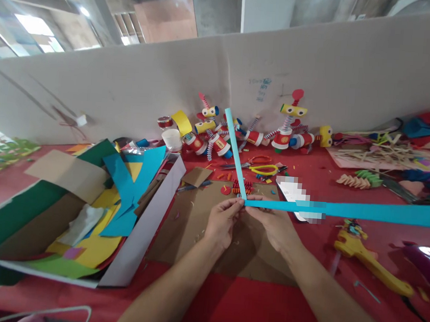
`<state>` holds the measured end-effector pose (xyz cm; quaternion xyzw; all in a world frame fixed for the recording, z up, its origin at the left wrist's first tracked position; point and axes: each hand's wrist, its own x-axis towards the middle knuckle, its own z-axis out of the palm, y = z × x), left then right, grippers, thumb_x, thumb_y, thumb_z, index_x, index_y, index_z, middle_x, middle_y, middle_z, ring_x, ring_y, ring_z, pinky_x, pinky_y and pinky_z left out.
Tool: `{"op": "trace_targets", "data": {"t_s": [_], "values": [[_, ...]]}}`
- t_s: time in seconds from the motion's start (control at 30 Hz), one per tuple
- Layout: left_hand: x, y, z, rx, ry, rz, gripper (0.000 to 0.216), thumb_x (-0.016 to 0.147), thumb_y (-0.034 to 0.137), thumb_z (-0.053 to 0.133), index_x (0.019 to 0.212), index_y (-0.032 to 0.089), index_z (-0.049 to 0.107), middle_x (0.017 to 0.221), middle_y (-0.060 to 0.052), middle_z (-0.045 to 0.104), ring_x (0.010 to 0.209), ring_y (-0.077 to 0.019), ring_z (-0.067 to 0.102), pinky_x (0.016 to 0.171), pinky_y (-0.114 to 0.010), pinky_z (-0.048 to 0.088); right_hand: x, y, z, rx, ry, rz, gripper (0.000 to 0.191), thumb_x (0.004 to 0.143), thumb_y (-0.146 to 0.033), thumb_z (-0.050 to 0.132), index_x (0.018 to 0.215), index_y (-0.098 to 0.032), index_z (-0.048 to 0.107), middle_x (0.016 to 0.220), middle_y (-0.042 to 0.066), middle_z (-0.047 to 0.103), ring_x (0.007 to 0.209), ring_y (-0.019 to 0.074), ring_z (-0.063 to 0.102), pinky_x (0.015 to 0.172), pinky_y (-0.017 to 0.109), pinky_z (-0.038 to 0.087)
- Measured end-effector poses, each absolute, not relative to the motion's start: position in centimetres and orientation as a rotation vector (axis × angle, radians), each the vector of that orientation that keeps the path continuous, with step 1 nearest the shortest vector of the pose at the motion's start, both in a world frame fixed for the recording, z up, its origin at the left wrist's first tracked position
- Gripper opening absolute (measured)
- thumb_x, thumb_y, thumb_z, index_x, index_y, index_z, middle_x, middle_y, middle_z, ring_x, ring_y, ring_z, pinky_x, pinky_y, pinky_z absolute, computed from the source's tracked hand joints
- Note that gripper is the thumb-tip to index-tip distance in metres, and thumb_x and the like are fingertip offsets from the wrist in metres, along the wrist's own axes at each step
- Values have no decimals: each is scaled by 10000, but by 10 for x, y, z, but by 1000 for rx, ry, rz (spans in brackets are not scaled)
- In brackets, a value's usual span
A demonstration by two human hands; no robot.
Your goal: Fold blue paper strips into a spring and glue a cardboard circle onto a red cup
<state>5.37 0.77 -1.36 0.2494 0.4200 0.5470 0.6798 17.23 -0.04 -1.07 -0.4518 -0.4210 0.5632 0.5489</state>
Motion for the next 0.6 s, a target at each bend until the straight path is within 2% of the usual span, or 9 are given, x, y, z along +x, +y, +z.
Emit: {"op": "trace_targets", "data": {"t_s": [0.13,0.37,0.5,0.6], "values": [[55,5,-12,555,917,1273,224,577,255,782,722,116,683,659,-20,652,597,-69,569,632,-185,434,170,0,-11,-1004,-963,1324,199,669,-289,718,845,-197,701,859,42,703,849,205,626,860,388,467],[51,4,-11,508,864,1172,148,650,216,716,746,121,655,666,-26,648,605,-80,583,620,-184,452,173,3,-11,-1081,-838,1379,166,617,-293,751,730,-178,710,717,28,694,678,160,611,752,346,488],[47,6,-9,554,893,1112,213,707,320,676,762,115,659,701,-49,656,620,-97,592,615,-207,462,175,5,-9,-1089,-842,1403,186,602,-282,759,750,-179,713,732,27,696,691,157,612,732,331,487],[47,6,-7,630,917,1112,213,659,306,727,731,118,657,661,-28,641,599,-89,584,595,-196,451,178,5,-10,-1085,-857,1431,186,602,-272,758,756,-178,711,735,24,692,704,155,614,741,326,481]]}}
